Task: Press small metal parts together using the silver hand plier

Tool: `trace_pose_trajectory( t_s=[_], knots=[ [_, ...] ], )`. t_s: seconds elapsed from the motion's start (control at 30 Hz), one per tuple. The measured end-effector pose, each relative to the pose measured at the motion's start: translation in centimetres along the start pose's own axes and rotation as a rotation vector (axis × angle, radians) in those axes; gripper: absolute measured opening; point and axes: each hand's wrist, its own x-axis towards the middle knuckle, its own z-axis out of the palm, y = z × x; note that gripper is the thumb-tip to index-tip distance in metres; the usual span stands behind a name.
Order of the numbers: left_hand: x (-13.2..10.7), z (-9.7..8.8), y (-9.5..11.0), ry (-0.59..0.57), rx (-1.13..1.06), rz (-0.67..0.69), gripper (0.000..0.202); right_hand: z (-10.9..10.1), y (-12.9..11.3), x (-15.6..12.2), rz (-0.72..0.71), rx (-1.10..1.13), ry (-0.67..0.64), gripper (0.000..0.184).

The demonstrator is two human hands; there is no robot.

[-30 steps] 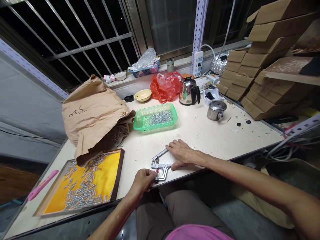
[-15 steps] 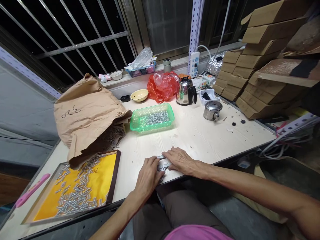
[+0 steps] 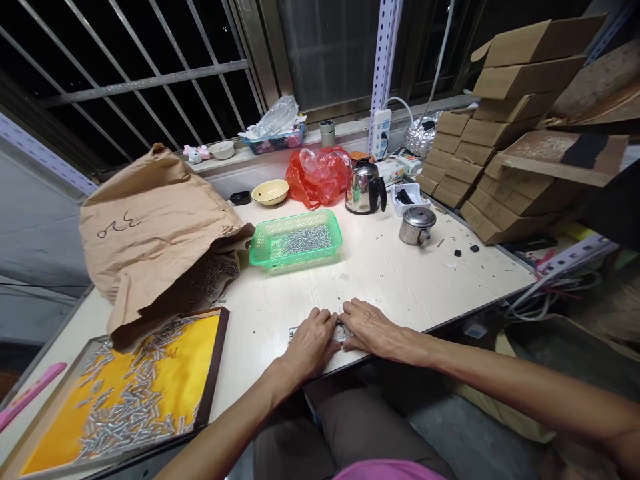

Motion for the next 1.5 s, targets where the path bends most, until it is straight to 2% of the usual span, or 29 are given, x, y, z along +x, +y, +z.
trace_pose_trajectory(
  t_s=[0.13, 0.3, 0.47, 0.57, 0.63, 0.73, 0.77, 0.87, 0.93, 1.0, 1.13, 1.2, 1.33, 1.43, 1.5],
  knots=[
    [0.4, 0.3, 0.3, -0.053, 0.068, -0.019, 0.019, 0.3, -0.1, 0.6, 0.020, -0.041, -0.046, 0.021],
    [0.4, 0.9, 0.4, -0.032, 0.057, -0.047, 0.002, 0.0, -0.1, 0.7, -0.007, -0.019, -0.073, 0.011],
    [0.6, 0.8, 0.3, -0.006, -0.028, -0.045, 0.011, 0.8, 0.4, 1.1, -0.043, -0.020, -0.090, 0.021],
    [0.6, 0.7, 0.3, 0.016, -0.029, -0.058, 0.012, 1.0, 0.5, 1.1, -0.035, -0.048, -0.082, 0.020],
    [0.2, 1.0, 0.3, 0.054, -0.017, -0.081, 0.003, 0.7, 0.6, 0.8, -0.028, -0.050, -0.031, 0.017],
    [-1.0, 2.3, 0.7, 0.189, -0.034, -0.112, 0.022, 0.1, 1.2, 0.4, -0.063, -0.019, 0.037, 0.034],
    [-1.5, 2.9, 1.1, 0.245, -0.048, -0.113, 0.026, 0.0, 1.6, 0.4, -0.082, -0.003, 0.037, 0.034],
    [-2.8, 5.0, 2.7, 0.373, -0.091, -0.102, 0.029, -0.1, 2.6, 1.0, -0.095, 0.003, 0.052, 0.015],
    [-3.3, 6.0, 4.1, 0.409, -0.116, -0.097, 0.030, 0.0, 3.1, 2.0, -0.060, -0.037, 0.075, 0.005],
    [-3.4, 6.6, 5.1, 0.416, -0.136, -0.096, 0.030, -0.1, 3.5, 3.4, -0.020, -0.085, 0.090, 0.005],
    [-3.2, 6.6, 5.9, 0.415, -0.166, -0.095, 0.032, -0.8, 2.5, 5.7, 0.059, -0.177, 0.103, 0.004],
    [-3.2, 6.5, 6.0, 0.420, -0.195, -0.093, 0.033, -0.9, 0.6, 6.2, -0.044, -0.200, 0.095, 0.002],
    [-4.3, 6.9, 6.9, 0.497, -0.301, -0.077, 0.028, 0.2, -4.6, 6.2, -0.487, -0.150, 0.046, 0.007],
    [-6.5, 6.9, 7.4, 0.653, -0.296, 0.153, 0.023, 2.1, -6.9, 6.2, -0.668, -0.186, 0.011, 0.015],
    [-8.5, 6.0, 6.3, 0.792, -0.237, 0.244, 0.020, 3.5, -7.4, 6.5, -0.740, -0.185, -0.006, 0.018]
  ],
)
